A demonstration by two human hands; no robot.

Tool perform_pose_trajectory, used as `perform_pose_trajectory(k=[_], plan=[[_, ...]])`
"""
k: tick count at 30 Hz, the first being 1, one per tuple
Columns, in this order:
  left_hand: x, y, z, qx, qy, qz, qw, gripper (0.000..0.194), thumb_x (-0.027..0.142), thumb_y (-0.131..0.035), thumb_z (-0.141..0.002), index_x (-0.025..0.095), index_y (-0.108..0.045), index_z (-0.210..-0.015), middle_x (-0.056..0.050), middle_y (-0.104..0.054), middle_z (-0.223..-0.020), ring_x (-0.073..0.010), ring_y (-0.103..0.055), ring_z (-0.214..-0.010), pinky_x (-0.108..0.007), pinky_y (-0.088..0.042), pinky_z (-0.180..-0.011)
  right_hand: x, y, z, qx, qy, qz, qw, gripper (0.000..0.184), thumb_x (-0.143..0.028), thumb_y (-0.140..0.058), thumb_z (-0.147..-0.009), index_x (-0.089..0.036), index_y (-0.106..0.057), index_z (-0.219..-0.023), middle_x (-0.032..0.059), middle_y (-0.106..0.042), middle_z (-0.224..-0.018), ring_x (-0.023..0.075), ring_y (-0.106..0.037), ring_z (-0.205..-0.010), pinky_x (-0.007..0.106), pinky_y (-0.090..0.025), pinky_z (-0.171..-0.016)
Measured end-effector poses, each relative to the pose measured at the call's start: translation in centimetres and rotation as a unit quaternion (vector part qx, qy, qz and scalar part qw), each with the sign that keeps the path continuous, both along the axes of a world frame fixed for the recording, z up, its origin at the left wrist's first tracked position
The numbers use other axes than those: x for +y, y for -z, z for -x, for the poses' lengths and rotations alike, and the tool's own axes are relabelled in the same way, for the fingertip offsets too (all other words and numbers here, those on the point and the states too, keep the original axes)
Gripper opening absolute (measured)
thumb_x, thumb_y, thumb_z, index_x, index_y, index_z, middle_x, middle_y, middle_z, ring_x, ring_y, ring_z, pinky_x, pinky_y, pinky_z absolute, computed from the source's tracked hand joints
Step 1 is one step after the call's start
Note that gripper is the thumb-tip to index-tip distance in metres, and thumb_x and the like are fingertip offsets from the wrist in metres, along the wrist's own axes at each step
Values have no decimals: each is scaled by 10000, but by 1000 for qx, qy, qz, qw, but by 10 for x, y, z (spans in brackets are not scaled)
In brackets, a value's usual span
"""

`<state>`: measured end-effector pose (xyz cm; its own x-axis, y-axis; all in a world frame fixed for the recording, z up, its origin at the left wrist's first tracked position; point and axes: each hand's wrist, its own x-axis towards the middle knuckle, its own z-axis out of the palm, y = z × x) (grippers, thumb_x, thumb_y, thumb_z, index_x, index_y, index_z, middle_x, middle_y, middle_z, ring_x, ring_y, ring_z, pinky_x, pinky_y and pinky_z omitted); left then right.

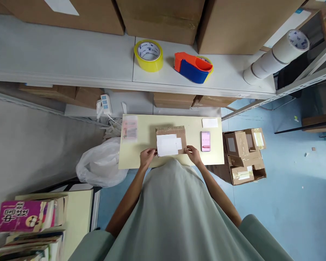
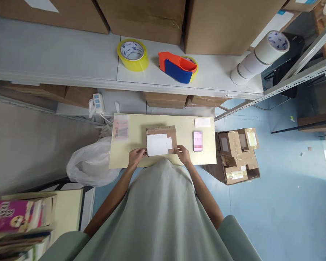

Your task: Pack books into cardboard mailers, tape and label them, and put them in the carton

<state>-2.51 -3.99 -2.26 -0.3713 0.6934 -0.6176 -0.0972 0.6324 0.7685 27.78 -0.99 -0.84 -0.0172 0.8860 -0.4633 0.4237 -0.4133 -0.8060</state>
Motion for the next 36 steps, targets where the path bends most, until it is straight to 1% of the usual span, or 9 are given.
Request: perform_pose_trajectory(k=[5,10,13,16,22,24,27,32,36], plan=[[21,-1,6,39,-1,-23,999,243,406,-745,-719,176,-784,-786,-89,-810,-792,-280,-805,-916,-429,-660,-922,29,-5,2,-12,26,-35,999,499,-669,-708,-923,-201,-742,-1093,175,-811,-1234,308,-797,-1135,480,-669,-958],[47,-6,7,58,-4,-55,997,273,451,-746,-728,187,-777,-791,-96,-821,-844,-290,-794,-1004,-416,-646,-942,58,-6,12,0,29,-39,999,428,-605,-737,-918,-215,-760,-1096,155,-816,-1236,304,-800,-1123,486,-656,-987],[55,-11,3,49,-15,-70,996,314,487,-740,-732,178,-760,-784,-112,-818,-854,-289,-801,-946,-434,-661,-902,65,-6,20,1,32,-37,999,415,-583,-744,-909,-210,-756,-1090,154,-827,-1192,305,-815,-1077,478,-668,-947],[59,-18,0,34,-26,-89,995,359,526,-736,-749,170,-749,-796,-125,-817,-870,-285,-807,-914,-442,-672,-887,65,-14,25,0,38,-38,999,467,-608,-742,-900,-205,-742,-1136,162,-826,-1188,310,-822,-1046,482,-672,-923],[58,-36,6,-1,-42,-140,989,416,557,-737,-806,155,-762,-913,-142,-833,-1003,-299,-812,-1047,-468,-665,-992,60,-51,27,33,60,-87,994,627,-716,-676,-940,-202,-696,-1298,172,-796,-1269,312,-800,-1117,446,-664,-933],[57,-40,9,-28,-53,-163,985,405,540,-761,-806,156,-759,-932,-142,-834,-1036,-311,-811,-1066,-488,-661,-1015,57,-58,26,39,60,-98,993,663,-736,-633,-967,-191,-678,-1341,174,-788,-1276,310,-791,-1131,440,-659,-943],[51,-41,11,-30,-56,-154,986,444,597,-754,-835,159,-742,-907,-130,-826,-985,-318,-808,-1061,-491,-672,-1001,50,-55,25,42,50,-88,994,714,-783,-532,-996,-186,-667,-1365,169,-769,-1300,296,-776,-1152,440,-654,-962],[33,-30,9,-1,-41,-87,995,534,687,-806,-781,164,-699,-786,-93,-772,-821,-291,-799,-1012,-475,-674,-1018,34,-34,25,33,56,-23,998,751,-837,-485,-972,-186,-683,-1291,143,-781,-1197,276,-780,-1074,436,-661,-911],[17,-21,10,-25,-50,-81,995,518,640,-876,-729,154,-718,-813,-122,-804,-908,-292,-792,-1051,-500,-658,-1057,30,-31,27,-30,46,-3,998,721,-825,-575,-939,-201,-675,-1287,148,-784,-1142,297,-786,-1035,439,-643,-906]])
